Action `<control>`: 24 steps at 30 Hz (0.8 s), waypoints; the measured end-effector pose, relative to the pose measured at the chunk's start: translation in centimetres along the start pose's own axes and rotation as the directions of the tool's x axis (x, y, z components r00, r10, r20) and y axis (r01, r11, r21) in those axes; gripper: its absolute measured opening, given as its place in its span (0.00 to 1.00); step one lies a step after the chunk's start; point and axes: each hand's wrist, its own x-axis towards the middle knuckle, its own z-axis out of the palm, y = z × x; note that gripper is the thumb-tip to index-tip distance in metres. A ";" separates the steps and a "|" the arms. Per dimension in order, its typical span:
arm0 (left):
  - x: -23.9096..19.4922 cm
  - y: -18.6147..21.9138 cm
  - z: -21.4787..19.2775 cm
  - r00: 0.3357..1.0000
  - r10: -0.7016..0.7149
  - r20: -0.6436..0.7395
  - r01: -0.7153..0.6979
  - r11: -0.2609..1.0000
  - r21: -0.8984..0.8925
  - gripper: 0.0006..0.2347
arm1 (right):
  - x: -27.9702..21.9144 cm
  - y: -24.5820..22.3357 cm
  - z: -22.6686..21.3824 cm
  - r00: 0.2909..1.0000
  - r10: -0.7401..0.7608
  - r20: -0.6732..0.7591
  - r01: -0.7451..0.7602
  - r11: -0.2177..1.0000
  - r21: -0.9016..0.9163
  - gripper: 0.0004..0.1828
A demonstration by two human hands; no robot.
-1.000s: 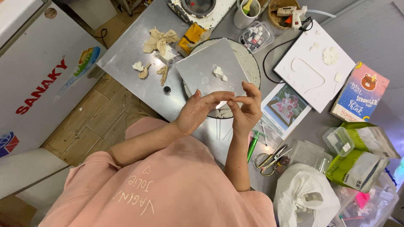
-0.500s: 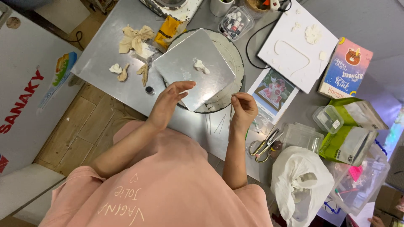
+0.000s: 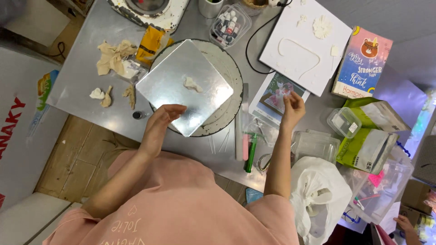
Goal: Modeling and shaping small pieces of white fondant by hand at a decorating station.
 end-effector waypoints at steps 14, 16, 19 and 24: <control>4.3 -1.0 1.9 0.999 -0.045 0.011 0.043 0.993 0.113 0.15 | 15.5 3.7 2.9 0.996 -0.008 -0.093 -0.032 0.911 -0.412 0.18; 4.8 -1.6 1.9 0.998 -0.056 0.018 0.053 0.991 0.123 0.15 | 16.8 3.8 3.2 0.995 -0.003 -0.101 -0.042 0.896 -0.441 0.19; 5.3 -2.2 1.9 0.998 -0.069 0.016 0.065 0.986 0.151 0.14 | 18.1 4.1 3.5 0.995 0.042 -0.093 -0.085 0.843 -0.531 0.22; 6.4 -2.3 1.8 0.998 -0.055 0.009 0.053 0.986 0.156 0.13 | 19.3 4.8 3.0 0.993 0.050 -0.107 -0.101 0.832 -0.546 0.21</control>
